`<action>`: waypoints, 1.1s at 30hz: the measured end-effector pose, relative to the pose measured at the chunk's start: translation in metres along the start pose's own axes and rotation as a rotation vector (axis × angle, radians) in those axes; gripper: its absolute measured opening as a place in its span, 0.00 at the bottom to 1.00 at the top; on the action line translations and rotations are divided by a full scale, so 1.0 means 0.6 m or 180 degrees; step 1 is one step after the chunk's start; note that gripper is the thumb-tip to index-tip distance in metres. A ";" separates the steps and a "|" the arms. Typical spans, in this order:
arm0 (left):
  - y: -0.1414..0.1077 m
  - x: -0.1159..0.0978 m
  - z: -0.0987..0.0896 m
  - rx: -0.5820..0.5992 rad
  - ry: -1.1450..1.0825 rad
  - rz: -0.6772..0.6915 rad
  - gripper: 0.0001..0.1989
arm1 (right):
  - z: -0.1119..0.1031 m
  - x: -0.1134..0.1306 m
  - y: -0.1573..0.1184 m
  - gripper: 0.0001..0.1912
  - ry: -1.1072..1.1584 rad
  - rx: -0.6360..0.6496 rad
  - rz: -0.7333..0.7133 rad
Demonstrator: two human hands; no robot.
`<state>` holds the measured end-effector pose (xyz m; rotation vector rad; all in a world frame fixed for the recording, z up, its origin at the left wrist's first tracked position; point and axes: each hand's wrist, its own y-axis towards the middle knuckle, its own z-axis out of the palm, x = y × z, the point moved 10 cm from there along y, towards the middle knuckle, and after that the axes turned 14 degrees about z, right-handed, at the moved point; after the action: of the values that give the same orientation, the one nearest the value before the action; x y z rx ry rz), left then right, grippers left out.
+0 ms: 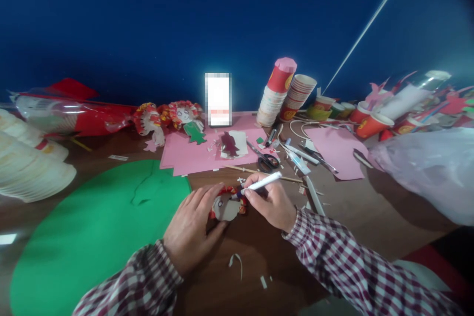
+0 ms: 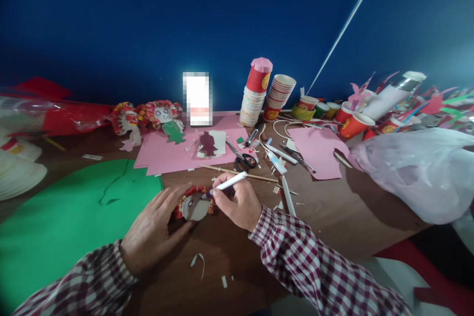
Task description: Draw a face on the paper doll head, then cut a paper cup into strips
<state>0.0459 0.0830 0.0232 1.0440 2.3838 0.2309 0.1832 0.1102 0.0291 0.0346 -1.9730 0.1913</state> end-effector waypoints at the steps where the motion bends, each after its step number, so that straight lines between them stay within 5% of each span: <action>1: 0.000 0.000 0.000 -0.0007 -0.0005 -0.0002 0.33 | -0.001 0.001 0.000 0.02 -0.0007 -0.0014 0.0002; 33: 0.001 -0.003 -0.004 -0.0044 -0.0036 0.0009 0.32 | 0.000 -0.001 0.000 0.02 -0.0131 -0.0036 -0.0014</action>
<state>0.0463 0.0825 0.0260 1.0396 2.3676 0.2416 0.1835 0.1100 0.0286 0.0357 -2.0147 0.1778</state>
